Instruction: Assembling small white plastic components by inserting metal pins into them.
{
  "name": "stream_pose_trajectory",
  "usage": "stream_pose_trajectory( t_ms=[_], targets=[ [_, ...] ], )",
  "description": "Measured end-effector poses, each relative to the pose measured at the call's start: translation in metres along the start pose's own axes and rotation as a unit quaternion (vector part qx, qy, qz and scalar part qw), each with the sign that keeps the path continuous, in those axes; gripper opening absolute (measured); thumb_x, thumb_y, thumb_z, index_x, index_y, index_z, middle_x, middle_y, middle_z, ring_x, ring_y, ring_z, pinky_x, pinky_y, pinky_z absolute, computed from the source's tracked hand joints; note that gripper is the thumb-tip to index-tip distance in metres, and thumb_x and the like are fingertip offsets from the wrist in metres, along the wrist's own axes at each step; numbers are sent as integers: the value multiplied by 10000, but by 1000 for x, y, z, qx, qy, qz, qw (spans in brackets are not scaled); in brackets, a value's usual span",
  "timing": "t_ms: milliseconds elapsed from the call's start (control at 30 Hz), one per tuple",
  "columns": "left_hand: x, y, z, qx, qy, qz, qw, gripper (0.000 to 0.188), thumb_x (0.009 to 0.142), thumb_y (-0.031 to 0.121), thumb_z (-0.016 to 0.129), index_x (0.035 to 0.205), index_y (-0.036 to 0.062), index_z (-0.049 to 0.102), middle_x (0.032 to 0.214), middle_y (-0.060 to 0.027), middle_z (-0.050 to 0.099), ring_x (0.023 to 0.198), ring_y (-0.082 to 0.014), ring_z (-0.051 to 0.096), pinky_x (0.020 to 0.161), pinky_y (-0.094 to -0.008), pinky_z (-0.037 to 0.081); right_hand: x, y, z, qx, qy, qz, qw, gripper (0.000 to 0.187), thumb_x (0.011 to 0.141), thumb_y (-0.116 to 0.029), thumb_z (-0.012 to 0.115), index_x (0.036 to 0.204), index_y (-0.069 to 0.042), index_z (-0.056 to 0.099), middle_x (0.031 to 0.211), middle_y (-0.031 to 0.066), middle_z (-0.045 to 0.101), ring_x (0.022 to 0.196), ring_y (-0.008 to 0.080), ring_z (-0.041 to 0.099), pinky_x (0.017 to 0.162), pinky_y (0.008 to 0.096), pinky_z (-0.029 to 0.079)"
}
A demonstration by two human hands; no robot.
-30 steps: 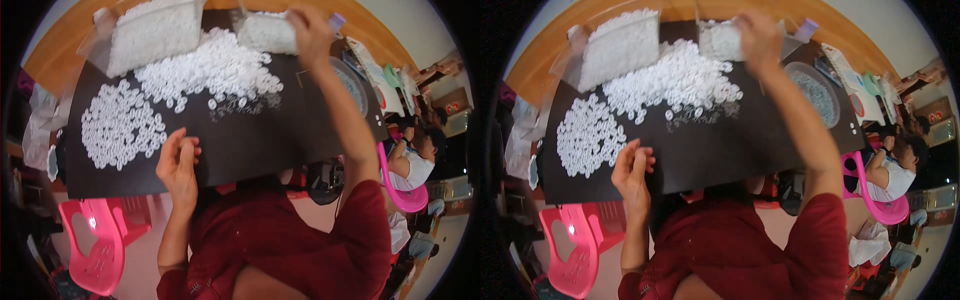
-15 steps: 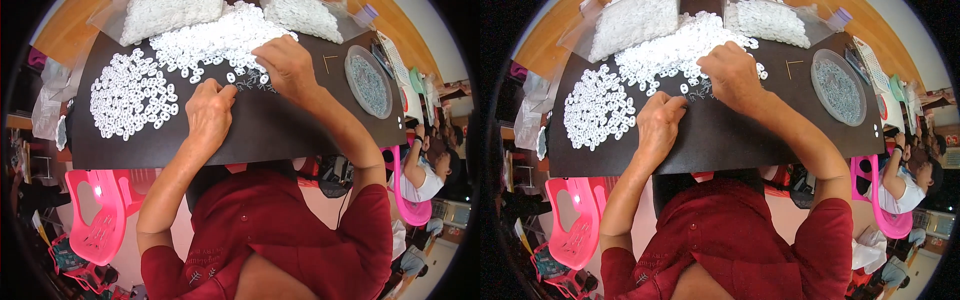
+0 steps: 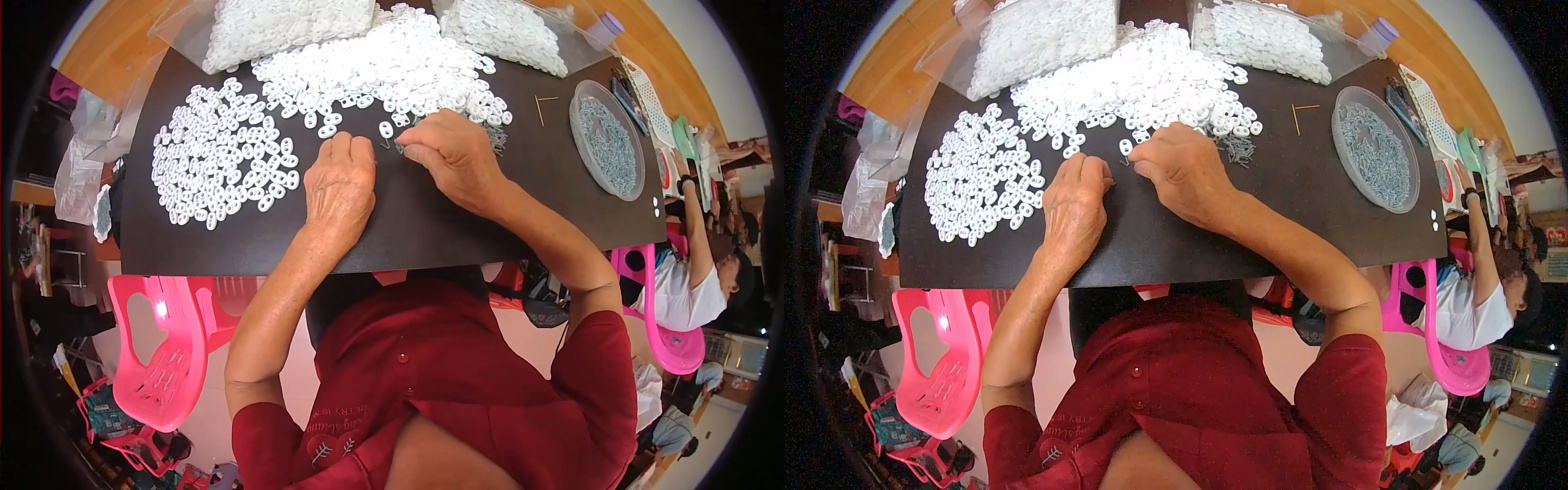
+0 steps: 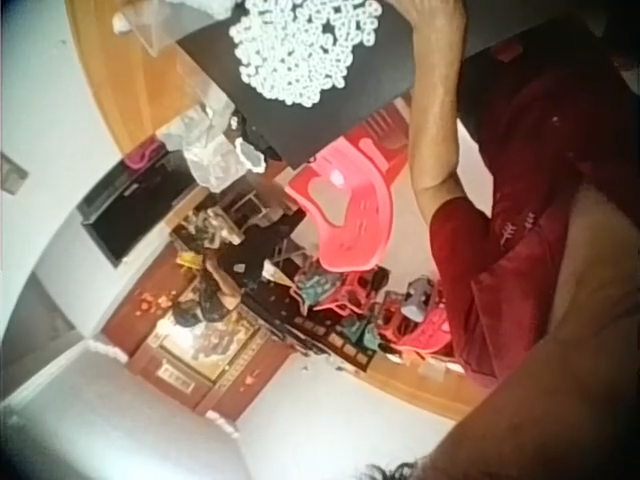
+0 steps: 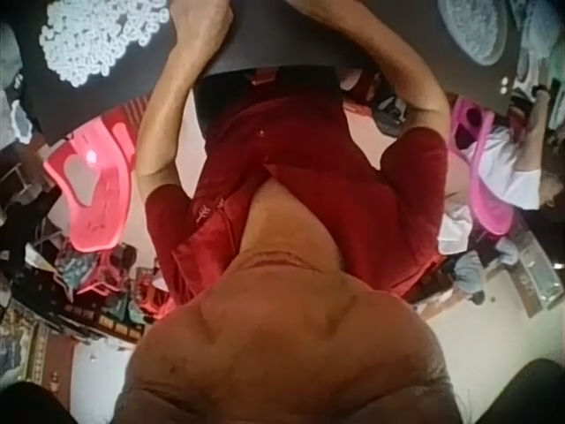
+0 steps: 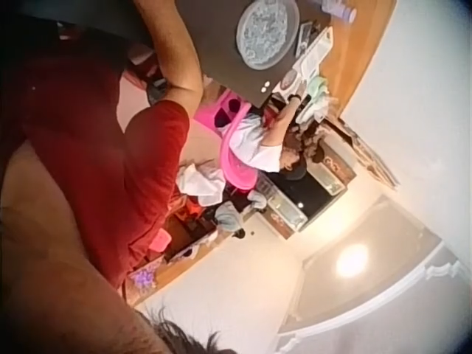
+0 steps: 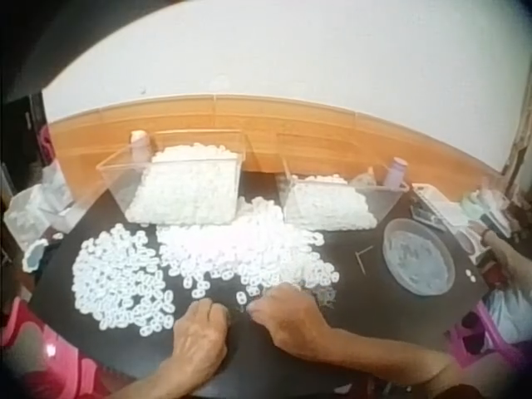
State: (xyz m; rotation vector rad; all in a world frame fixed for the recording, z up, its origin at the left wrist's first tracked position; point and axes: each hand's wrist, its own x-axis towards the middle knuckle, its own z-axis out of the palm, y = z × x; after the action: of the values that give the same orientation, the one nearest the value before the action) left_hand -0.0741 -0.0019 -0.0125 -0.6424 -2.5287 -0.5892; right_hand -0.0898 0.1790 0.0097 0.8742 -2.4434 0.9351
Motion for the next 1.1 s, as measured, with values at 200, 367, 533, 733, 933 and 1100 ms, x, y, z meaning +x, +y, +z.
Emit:
stream_pose_trajectory(
  t_ms=[200, 367, 533, 733, 933, 1100],
  targets=[
    [-3, -14, -11, -101, 38, -26, 994, 154, 732, -84, 506, 852, 6, 542, 780, -130, 541, 715, -277, 573, 588, -381, 461, -3, -8, 16, -20, -46, 15, 999, 141, 720, -53, 662, 860, -59, 646, 800, 73, 591, 802, 257, 554, 711, 352, 450],
    [-6, -14, -20, -278, -2, -188, 942, 188, 763, -79, 499, 916, 9, 564, 817, -131, 573, 651, -256, 586, 603, -356, 475, 0, -7, 33, -40, -35, -28, 998, 156, 671, -56, 692, 816, -64, 634, 752, 72, 545, 762, 262, 530, 659, 356, 440],
    [-9, -11, -20, -119, 22, -57, 991, 233, 716, -54, 549, 921, 31, 619, 768, -118, 537, 746, -286, 556, 636, -379, 457, 8, -10, 40, -42, -32, -89, 995, 133, 648, -37, 687, 738, -43, 588, 712, 75, 492, 709, 270, 496, 598, 364, 420],
    [-11, -12, -16, -33, 8, 12, 999, 303, 665, -17, 579, 952, 45, 653, 804, -96, 504, 758, -265, 522, 606, -355, 448, 6, -11, 38, -46, -40, -119, 991, 125, 658, 2, 656, 718, -12, 547, 703, 100, 481, 688, 275, 483, 581, 373, 407],
    [-16, -9, -20, 16, -5, 36, 999, 283, 674, -13, 596, 945, 43, 655, 805, -88, 499, 753, -252, 515, 600, -349, 445, 2, -8, 37, -45, -32, -119, 991, 139, 680, -6, 654, 720, -25, 522, 703, 104, 478, 682, 288, 479, 580, 382, 396],
    [-9, -10, -10, -56, 39, -14, 998, 180, 687, 11, 636, 861, 56, 642, 792, -73, 505, 747, -237, 523, 584, -349, 440, 2, -9, 42, -8, -9, -75, 997, 124, 714, -13, 636, 746, -41, 520, 707, 97, 477, 685, 295, 479, 587, 391, 391]
  ],
)
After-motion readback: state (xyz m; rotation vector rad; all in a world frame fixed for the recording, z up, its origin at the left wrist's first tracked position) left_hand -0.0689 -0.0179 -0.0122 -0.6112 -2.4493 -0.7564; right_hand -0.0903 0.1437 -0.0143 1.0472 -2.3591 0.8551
